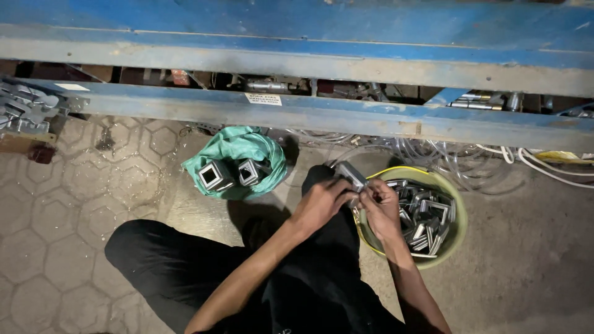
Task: Sorting and packing square metal brackets from a bucket into a bag
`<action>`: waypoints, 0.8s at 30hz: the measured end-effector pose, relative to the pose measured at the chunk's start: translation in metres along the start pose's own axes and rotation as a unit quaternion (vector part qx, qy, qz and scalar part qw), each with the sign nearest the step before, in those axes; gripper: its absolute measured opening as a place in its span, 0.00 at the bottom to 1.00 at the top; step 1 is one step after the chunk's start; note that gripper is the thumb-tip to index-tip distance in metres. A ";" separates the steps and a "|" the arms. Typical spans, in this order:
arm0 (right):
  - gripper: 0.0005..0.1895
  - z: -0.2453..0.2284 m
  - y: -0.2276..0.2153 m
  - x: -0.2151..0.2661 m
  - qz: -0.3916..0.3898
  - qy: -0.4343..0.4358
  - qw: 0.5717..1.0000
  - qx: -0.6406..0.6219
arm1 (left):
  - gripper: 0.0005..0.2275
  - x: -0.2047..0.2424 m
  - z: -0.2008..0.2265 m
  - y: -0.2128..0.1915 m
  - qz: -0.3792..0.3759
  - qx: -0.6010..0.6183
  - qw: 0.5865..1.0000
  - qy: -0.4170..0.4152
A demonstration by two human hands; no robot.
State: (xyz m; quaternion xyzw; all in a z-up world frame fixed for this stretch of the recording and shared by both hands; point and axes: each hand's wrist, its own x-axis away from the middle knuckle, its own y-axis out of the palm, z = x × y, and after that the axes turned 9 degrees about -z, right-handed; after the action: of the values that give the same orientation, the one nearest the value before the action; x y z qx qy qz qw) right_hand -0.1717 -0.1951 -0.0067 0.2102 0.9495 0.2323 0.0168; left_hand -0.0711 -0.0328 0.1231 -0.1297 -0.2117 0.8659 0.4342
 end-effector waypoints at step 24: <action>0.15 0.001 0.006 0.010 -0.010 0.111 0.994 -0.004 | 0.48 0.014 -0.150 -0.003 0.170 0.140 0.950 -0.221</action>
State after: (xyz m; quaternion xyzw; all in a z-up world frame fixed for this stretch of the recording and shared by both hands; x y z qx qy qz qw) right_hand -0.1785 -0.1856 -0.0037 0.1734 0.9466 0.2577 -0.0860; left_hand -0.0166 0.0182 -0.0076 0.0932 -0.1536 0.9548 0.2369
